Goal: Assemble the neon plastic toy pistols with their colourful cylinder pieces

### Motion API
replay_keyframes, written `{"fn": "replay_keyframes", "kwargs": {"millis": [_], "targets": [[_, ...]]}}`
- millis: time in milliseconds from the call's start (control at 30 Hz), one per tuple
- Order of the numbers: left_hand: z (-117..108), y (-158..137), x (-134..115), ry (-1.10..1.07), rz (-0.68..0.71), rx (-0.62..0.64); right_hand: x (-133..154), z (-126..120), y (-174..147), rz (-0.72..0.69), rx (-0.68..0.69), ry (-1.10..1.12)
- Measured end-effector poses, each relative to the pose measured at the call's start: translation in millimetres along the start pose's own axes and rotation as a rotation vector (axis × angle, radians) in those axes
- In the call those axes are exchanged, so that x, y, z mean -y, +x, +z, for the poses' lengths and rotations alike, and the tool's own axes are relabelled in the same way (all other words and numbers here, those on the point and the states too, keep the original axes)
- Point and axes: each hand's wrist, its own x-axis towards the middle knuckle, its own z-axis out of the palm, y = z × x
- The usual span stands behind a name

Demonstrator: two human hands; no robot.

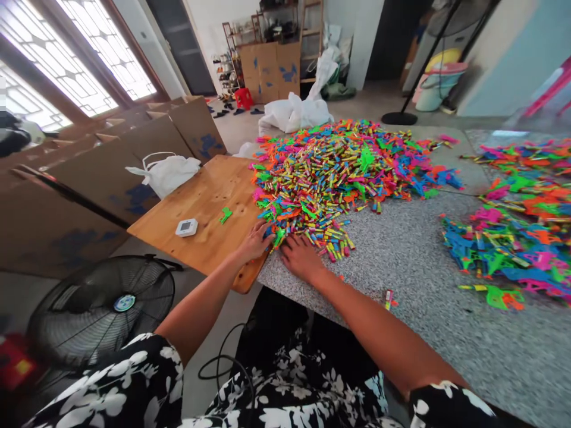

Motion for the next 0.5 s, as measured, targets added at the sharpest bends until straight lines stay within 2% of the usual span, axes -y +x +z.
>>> {"fn": "replay_keyframes", "kwargs": {"millis": [100, 267, 333, 400, 433, 500], "targets": [[9.3, -17.1, -21.2, 0.005, -0.051, -0.038, -27.1, -4.3, 13.4, 0.051, 0.027, -0.037], [52.4, -29.2, -83.8, -0.100, -0.324, -0.165, -68.6, -11.2, 32.3, 0.115, 0.073, 0.062], [74.3, -23.7, -109.6, -0.210, -0.380, -0.219, -81.9, -15.6, 34.9, 0.166, -0.008, 0.195], [93.2, -14.7, -132.0, -0.336, -0.380, -0.280, -92.5, -23.8, 33.0, 0.178, -0.048, 0.223], [100.1, -9.9, -142.1, -0.390, -0.385, -0.313, -96.4, -29.4, 30.0, 0.209, -0.101, 0.224], [106.3, -2.4, -161.7, -0.457, -0.384, -0.345, -99.1, -42.0, 18.7, 0.349, -0.292, 0.228]]}}
